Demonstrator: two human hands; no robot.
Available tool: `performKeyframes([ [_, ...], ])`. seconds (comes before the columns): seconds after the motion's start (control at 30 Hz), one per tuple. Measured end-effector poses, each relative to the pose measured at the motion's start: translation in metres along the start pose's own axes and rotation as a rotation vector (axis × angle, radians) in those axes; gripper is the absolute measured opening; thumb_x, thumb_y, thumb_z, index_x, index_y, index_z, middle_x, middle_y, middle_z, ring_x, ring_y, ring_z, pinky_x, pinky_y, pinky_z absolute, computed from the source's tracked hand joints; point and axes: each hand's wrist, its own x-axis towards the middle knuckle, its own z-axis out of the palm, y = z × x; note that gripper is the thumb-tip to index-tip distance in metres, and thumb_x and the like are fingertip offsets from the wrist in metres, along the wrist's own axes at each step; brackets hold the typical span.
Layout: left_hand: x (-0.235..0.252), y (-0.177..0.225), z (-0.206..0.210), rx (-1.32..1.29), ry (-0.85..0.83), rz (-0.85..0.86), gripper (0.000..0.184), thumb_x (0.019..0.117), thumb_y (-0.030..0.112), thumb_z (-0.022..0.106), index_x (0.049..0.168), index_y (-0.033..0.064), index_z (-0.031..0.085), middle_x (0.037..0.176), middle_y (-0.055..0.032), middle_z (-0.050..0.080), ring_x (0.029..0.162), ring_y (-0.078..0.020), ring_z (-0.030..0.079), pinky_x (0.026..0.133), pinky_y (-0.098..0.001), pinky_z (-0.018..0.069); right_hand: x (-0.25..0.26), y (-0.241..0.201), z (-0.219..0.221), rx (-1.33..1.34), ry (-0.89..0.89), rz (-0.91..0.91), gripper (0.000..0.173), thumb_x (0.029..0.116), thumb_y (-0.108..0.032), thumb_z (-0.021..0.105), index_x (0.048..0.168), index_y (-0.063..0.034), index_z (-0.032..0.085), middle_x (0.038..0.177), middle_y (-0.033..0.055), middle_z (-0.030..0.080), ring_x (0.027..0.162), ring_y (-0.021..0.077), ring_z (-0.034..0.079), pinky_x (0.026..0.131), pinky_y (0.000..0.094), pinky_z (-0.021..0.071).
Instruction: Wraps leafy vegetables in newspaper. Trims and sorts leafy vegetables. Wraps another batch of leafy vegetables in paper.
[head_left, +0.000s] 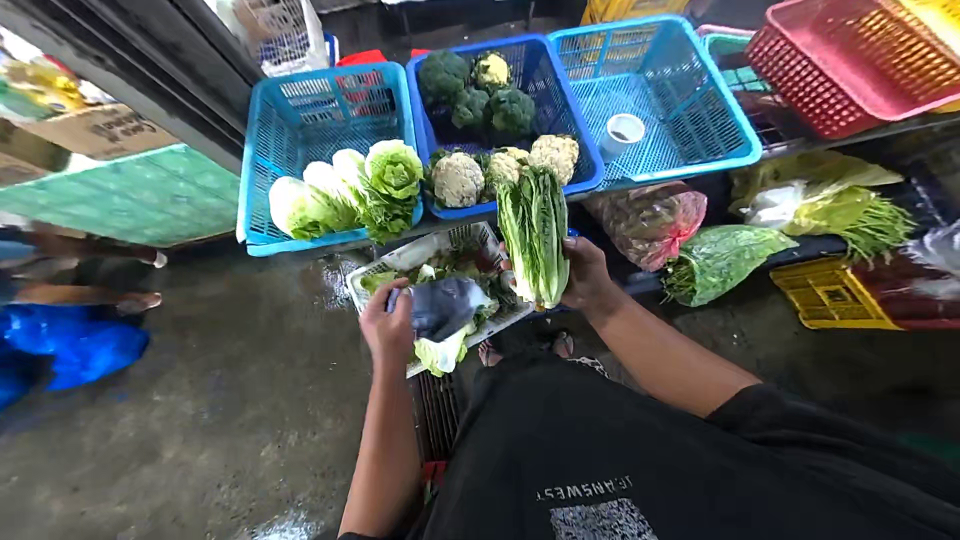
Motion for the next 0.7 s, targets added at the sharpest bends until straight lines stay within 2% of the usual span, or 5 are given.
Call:
performKeyframes([
  [0.07,0.009,0.003,-0.014,0.124,0.035,0.011,0.024,0.0981,0.024,0.060,0.099,0.0055,0.075,0.079,0.0007,0.069,0.069,-0.0047,0.063,0.067,-0.0281,0.0553,-0.006,-0.007,-0.006,0.011,0.025,-0.030,0.068,0.0805,-0.050,0.076,0.137,-0.0182,0.057,0.133,0.0187,0.063,0.112,0.0367,0.067,0.088,0.0547,0.0591],
  [0.13,0.021,0.009,-0.019,0.366,0.013,-0.044,0.030,0.1006,0.033,0.061,0.094,0.0083,0.076,0.080,-0.0029,0.070,0.074,-0.0131,0.065,0.072,-0.0408,0.0530,-0.014,-0.017,-0.011,0.006,0.051,-0.059,0.073,0.0801,-0.055,0.076,0.140,-0.0194,0.054,0.134,0.0193,0.063,0.112,0.0380,0.067,0.087,0.0549,0.0596],
  [0.27,0.055,-0.028,0.014,0.640,-0.234,-0.220,0.023,0.0996,0.022,0.062,0.116,0.0108,0.075,0.112,-0.0169,0.074,0.106,-0.0384,0.070,0.092,-0.0663,0.0522,-0.039,-0.036,-0.030,-0.019,0.126,-0.044,0.089,0.0713,-0.068,0.080,0.143,-0.0230,0.054,0.136,0.0167,0.063,0.112,0.0378,0.069,0.083,0.0542,0.0617],
  [0.47,0.076,-0.130,0.112,0.755,-0.478,-0.485,0.040,0.0974,0.034,0.063,0.127,0.0071,0.068,0.124,-0.0241,0.068,0.117,-0.0444,0.064,0.096,-0.0688,0.0498,-0.095,-0.046,-0.080,0.023,0.261,0.069,0.079,0.0713,-0.057,0.083,0.136,-0.0179,0.059,0.127,0.0195,0.068,0.105,0.0393,0.071,0.082,0.0560,0.0618],
  [0.7,0.113,-0.206,0.219,0.731,-0.627,-0.372,0.054,0.0988,0.029,0.066,0.149,0.0129,0.053,0.141,-0.0227,0.060,0.129,-0.0456,0.057,0.104,-0.0691,0.0457,-0.148,-0.060,-0.144,0.092,0.473,0.106,0.078,0.0698,-0.053,0.085,0.134,-0.0162,0.063,0.128,0.0200,0.068,0.109,0.0419,0.070,0.080,0.0591,0.0617],
])
